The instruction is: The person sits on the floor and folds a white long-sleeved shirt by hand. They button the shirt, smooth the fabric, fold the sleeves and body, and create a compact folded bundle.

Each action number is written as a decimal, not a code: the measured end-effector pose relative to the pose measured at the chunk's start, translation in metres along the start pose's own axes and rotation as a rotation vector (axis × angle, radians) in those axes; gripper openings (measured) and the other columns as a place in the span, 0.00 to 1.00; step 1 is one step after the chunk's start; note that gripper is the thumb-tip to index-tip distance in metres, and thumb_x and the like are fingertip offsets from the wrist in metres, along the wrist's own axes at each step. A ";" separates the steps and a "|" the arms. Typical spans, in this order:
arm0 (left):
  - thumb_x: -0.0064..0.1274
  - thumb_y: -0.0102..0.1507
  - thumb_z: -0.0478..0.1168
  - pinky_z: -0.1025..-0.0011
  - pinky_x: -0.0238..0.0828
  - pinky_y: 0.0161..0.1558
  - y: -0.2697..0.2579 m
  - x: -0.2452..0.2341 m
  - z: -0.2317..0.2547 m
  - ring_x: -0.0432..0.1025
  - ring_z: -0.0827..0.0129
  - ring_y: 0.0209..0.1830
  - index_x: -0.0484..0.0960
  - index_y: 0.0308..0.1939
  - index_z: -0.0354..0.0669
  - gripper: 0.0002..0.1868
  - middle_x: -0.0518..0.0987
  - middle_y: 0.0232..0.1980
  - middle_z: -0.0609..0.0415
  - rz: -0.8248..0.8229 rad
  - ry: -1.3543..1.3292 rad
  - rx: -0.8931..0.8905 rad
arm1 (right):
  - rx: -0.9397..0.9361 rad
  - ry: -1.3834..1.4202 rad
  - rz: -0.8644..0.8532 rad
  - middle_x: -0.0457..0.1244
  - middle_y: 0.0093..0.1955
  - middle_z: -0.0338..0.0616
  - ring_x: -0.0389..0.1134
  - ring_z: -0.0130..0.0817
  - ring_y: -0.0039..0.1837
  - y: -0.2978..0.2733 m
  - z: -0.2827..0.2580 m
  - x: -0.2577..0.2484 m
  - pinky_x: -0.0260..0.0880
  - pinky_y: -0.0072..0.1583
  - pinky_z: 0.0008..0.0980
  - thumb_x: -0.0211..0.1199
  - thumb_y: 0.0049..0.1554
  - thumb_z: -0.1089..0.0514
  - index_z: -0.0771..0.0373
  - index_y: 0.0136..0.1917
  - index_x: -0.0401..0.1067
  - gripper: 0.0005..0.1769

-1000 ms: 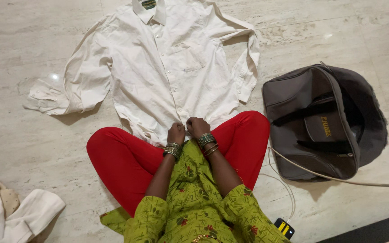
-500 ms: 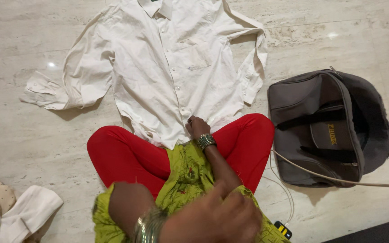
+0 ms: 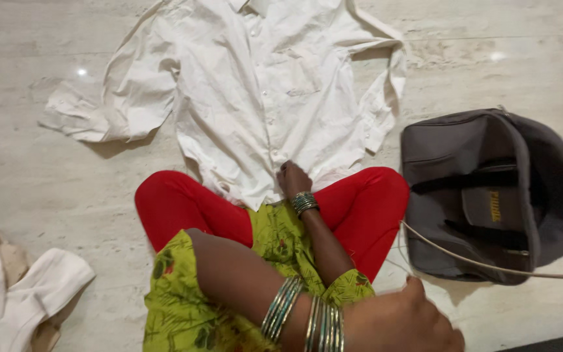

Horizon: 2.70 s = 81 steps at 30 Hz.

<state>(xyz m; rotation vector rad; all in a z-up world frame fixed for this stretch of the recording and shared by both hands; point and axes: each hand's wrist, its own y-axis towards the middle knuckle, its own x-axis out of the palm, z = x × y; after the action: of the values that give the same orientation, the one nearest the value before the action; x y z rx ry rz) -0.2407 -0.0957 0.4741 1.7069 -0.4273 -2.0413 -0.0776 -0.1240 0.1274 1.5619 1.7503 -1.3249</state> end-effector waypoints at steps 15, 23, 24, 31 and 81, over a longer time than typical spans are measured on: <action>0.47 0.66 0.41 0.38 0.61 0.60 -0.258 0.173 -0.367 0.72 0.57 0.61 0.77 0.60 0.47 0.18 0.79 0.60 0.49 -0.487 0.433 -1.018 | -0.143 -0.235 0.028 0.38 0.81 0.64 0.40 0.65 0.77 -0.018 -0.052 0.016 0.49 0.66 0.73 0.76 0.43 0.30 0.54 0.82 0.44 0.67; 0.54 0.63 0.41 0.38 0.58 0.61 -0.397 0.155 -0.399 0.62 0.57 0.71 0.65 0.73 0.54 0.34 0.62 0.76 0.51 -0.588 0.593 -1.418 | -0.139 -0.262 -0.077 0.37 0.86 0.49 0.44 0.55 0.81 0.014 -0.013 0.031 0.54 0.71 0.63 0.73 0.50 0.50 0.45 0.81 0.49 0.53; 0.56 0.63 0.39 0.40 0.59 0.62 -0.398 0.148 -0.398 0.61 0.59 0.73 0.64 0.75 0.54 0.35 0.62 0.77 0.52 -0.618 0.554 -1.479 | -0.156 -0.269 -0.054 0.39 0.86 0.46 0.46 0.53 0.81 0.021 -0.002 0.034 0.56 0.71 0.61 0.72 0.51 0.54 0.44 0.81 0.52 0.49; 0.61 0.56 0.37 0.43 0.58 0.65 -0.381 0.130 -0.400 0.57 0.57 0.76 0.62 0.76 0.54 0.45 0.60 0.78 0.49 -0.491 0.694 -1.461 | 0.208 -0.131 0.194 0.68 0.66 0.39 0.72 0.43 0.61 0.085 0.077 -0.020 0.69 0.61 0.52 0.53 0.66 0.65 0.45 0.68 0.73 0.22; 0.50 0.66 0.43 0.32 0.37 0.79 -0.352 0.131 -0.351 0.68 0.68 0.73 0.81 0.53 0.60 0.12 0.80 0.63 0.62 -0.576 0.239 -1.379 | -0.426 0.135 -0.103 0.64 0.60 0.47 0.72 0.45 0.54 0.074 0.044 -0.047 0.75 0.53 0.42 0.74 0.43 0.56 0.59 0.66 0.59 0.41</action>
<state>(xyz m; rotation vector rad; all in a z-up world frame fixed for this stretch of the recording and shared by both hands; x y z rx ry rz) 0.0375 0.1524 0.1205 1.1053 1.3718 -1.6024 -0.0077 -0.1923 0.1201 1.3573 2.0547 -0.8272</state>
